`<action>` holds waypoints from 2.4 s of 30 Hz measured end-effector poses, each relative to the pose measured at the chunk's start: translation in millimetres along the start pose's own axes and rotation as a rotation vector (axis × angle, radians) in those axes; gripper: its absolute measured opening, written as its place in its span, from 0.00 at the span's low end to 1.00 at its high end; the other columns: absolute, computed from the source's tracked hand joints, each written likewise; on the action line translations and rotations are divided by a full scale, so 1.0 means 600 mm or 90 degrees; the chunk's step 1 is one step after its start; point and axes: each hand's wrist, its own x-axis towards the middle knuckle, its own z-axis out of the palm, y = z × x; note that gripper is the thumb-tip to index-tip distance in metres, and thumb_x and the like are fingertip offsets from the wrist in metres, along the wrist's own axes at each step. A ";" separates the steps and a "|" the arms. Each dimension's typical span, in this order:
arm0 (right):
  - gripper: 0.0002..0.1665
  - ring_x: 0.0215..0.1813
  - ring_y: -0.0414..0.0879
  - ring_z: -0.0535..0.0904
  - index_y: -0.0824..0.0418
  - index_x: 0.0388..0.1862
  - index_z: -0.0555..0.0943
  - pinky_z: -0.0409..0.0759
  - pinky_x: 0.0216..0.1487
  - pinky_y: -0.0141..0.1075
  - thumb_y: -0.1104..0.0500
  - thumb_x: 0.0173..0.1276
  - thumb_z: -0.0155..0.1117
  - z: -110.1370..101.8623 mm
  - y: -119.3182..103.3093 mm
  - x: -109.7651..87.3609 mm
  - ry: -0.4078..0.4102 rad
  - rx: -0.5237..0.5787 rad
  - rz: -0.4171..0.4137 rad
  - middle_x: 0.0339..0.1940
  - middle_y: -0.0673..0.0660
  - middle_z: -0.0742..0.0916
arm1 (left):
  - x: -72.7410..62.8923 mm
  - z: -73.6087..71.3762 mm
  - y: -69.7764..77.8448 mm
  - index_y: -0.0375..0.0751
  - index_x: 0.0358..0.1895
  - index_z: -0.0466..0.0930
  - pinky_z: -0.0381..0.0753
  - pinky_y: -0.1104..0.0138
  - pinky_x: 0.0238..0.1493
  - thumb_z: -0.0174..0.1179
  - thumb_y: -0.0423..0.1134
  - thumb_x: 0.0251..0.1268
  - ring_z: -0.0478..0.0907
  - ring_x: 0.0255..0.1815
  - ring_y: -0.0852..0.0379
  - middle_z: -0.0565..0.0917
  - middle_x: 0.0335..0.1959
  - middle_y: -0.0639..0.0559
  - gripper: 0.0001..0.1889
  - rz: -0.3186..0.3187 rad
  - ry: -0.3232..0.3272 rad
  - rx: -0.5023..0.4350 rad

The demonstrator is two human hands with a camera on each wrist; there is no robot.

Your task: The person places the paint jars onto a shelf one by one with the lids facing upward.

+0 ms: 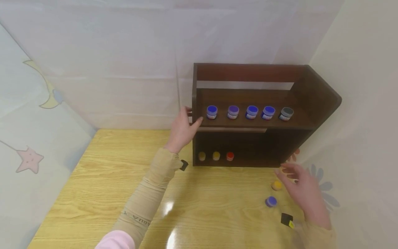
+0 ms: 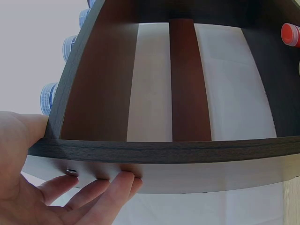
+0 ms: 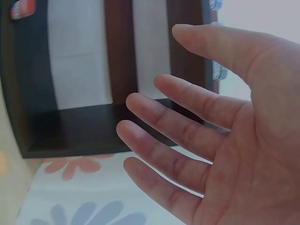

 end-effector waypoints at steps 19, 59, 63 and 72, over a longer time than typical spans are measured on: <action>0.28 0.50 0.68 0.84 0.72 0.63 0.76 0.80 0.36 0.35 0.50 0.78 0.62 0.063 0.075 -0.028 -0.065 0.037 0.050 0.49 0.67 0.87 | 0.001 0.001 0.003 0.39 0.63 0.68 0.82 0.59 0.47 0.62 0.50 0.73 0.81 0.51 0.50 0.79 0.56 0.47 0.26 -0.029 -0.008 -0.009; 0.36 0.56 0.73 0.78 0.72 0.66 0.74 0.77 0.51 0.62 0.50 0.70 0.71 0.173 0.157 -0.035 -0.175 0.041 0.129 0.58 0.77 0.80 | -0.001 0.001 0.004 0.37 0.62 0.69 0.82 0.58 0.45 0.63 0.49 0.73 0.82 0.49 0.49 0.81 0.55 0.46 0.25 -0.018 0.001 -0.009; 0.32 0.57 0.76 0.76 0.73 0.63 0.76 0.76 0.52 0.64 0.52 0.70 0.70 0.178 0.162 -0.033 -0.165 0.027 0.099 0.60 0.79 0.79 | -0.001 0.001 0.004 0.38 0.62 0.69 0.82 0.58 0.44 0.63 0.49 0.73 0.82 0.48 0.49 0.81 0.55 0.46 0.25 -0.018 0.001 -0.009; 0.27 0.58 0.77 0.74 0.72 0.59 0.78 0.74 0.54 0.66 0.56 0.68 0.71 0.184 0.165 -0.030 -0.146 0.014 0.099 0.57 0.78 0.81 | -0.002 0.001 0.004 0.37 0.62 0.69 0.82 0.58 0.43 0.63 0.48 0.73 0.82 0.47 0.49 0.81 0.54 0.45 0.25 -0.017 0.001 -0.012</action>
